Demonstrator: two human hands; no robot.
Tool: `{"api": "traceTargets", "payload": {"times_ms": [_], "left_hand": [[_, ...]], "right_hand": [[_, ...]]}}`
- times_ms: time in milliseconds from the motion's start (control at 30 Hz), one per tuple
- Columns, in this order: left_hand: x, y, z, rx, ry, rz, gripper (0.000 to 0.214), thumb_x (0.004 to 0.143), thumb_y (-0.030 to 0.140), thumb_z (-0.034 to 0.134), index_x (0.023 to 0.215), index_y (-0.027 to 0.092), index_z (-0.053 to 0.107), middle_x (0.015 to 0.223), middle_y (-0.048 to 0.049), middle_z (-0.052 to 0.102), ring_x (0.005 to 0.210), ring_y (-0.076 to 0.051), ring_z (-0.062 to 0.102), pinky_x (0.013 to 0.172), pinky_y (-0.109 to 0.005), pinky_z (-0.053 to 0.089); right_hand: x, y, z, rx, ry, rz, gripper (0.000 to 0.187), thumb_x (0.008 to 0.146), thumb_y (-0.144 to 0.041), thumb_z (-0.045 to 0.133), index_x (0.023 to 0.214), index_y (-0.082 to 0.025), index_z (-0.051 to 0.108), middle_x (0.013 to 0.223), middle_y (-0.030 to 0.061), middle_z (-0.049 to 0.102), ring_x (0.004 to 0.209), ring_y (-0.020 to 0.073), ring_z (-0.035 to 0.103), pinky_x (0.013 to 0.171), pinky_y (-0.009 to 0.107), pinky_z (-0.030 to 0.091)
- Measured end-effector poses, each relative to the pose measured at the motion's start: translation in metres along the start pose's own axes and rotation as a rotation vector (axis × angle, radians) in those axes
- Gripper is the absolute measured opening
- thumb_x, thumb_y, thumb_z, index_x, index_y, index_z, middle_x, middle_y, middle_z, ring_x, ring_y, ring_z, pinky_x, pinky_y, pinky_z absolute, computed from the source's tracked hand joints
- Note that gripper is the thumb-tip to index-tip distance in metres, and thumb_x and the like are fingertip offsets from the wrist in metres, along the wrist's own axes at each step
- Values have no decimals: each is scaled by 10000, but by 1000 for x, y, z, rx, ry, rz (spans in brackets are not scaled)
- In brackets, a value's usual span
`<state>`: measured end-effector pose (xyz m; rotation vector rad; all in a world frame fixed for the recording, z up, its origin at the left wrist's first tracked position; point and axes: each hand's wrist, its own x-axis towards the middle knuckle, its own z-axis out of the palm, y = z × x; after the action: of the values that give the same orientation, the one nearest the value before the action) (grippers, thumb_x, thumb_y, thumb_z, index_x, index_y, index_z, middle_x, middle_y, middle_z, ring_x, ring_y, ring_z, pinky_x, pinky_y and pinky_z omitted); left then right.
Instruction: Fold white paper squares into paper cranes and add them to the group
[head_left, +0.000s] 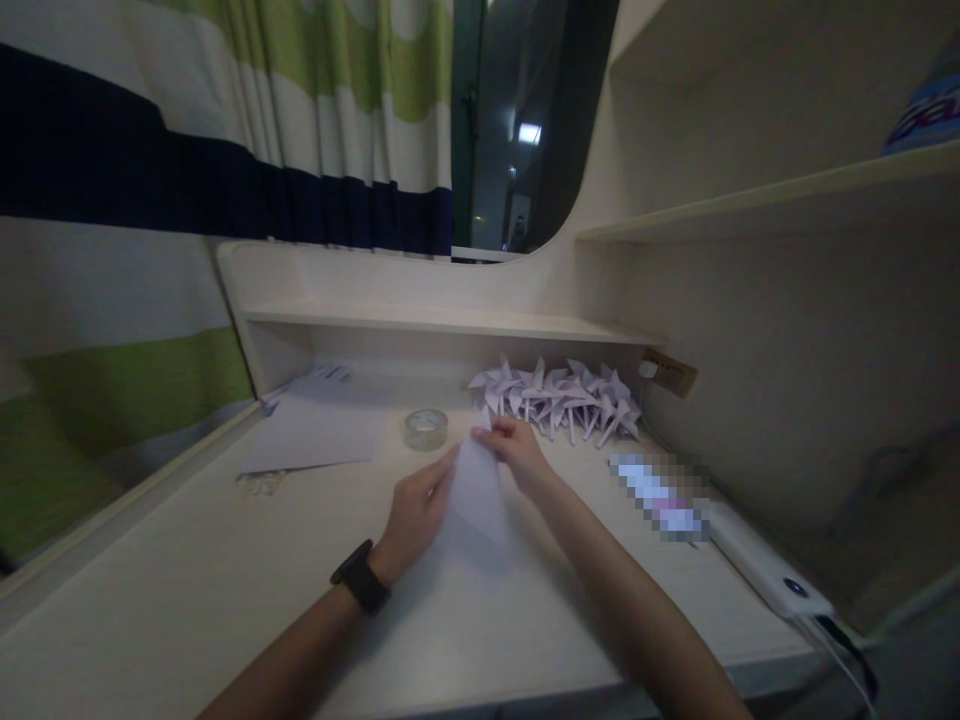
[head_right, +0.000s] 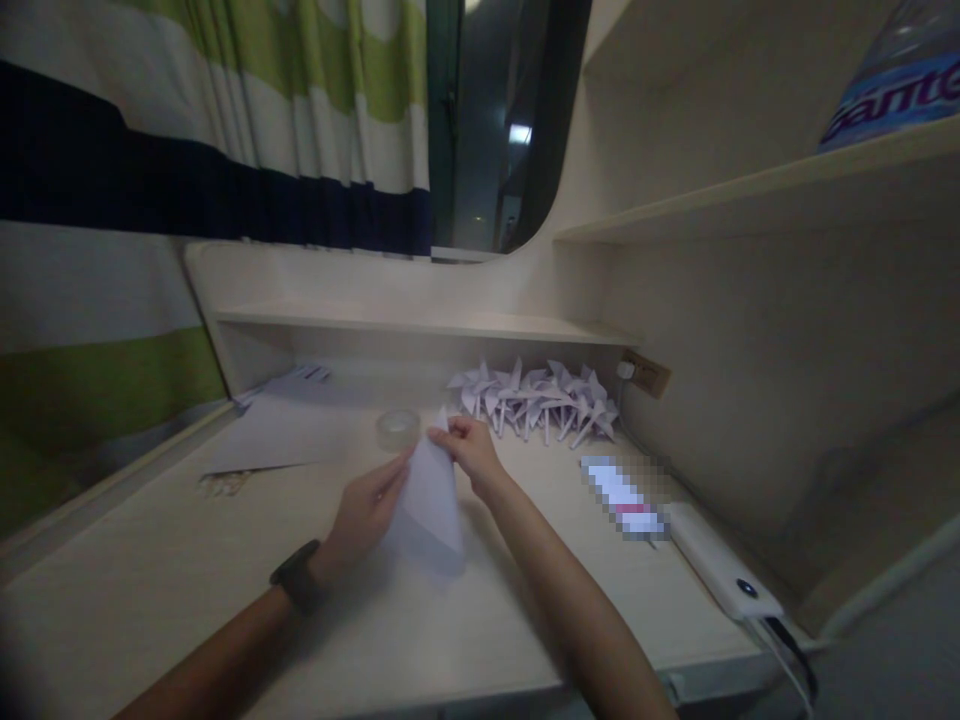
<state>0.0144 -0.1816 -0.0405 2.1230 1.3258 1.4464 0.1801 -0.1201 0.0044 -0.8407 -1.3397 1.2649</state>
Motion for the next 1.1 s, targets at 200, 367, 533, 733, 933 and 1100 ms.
{"api": "traceTargets", "payload": {"times_ms": [200,367,533,733,933,1100], "left_hand": [[-4,2,-2,61,177,70,382,961,293,418,1311,222,552,1266,-46,620,1116,-205,610,963,-308,468],[-7,3,-5,109,278,37,373,961,300,422,1297,230,568,1216,-45,654,1127,-213,603,973,-305,463],[-7,1,-7,150,316,103,363,955,250,449,1298,213,566,1222,-61,649,1080,-200,631,929,-283,488],[-8,-5,-5,174,410,282,377,927,153,496,1293,209,568,1140,-78,691,962,-177,678,822,-257,524],[-10,-4,-6,177,391,322,413,914,116,515,1315,209,545,1129,-81,695,930,-162,682,794,-235,516],[-12,-3,-6,141,368,291,406,925,133,497,1320,219,541,1111,-73,702,905,-158,682,778,-236,518]], "right_hand": [[12,-37,19,-69,-96,-147,333,594,-480,792,685,-179,682,637,16,669,560,159,581,549,274,433],[12,-53,37,-111,-109,-216,325,620,-474,784,678,-167,694,641,32,680,559,161,596,538,269,438],[5,-62,44,-41,-81,-241,331,616,-476,787,666,-164,685,667,42,711,559,156,617,552,269,472],[-1,-70,39,-54,-88,-261,321,606,-445,803,662,-148,696,654,50,719,544,142,624,556,253,490],[-6,-76,37,-111,-78,-306,298,646,-432,783,670,-140,725,653,67,720,539,144,619,531,247,477],[-2,-72,37,-68,-65,-269,318,632,-442,791,654,-134,717,659,79,725,524,143,620,529,255,487]]}}
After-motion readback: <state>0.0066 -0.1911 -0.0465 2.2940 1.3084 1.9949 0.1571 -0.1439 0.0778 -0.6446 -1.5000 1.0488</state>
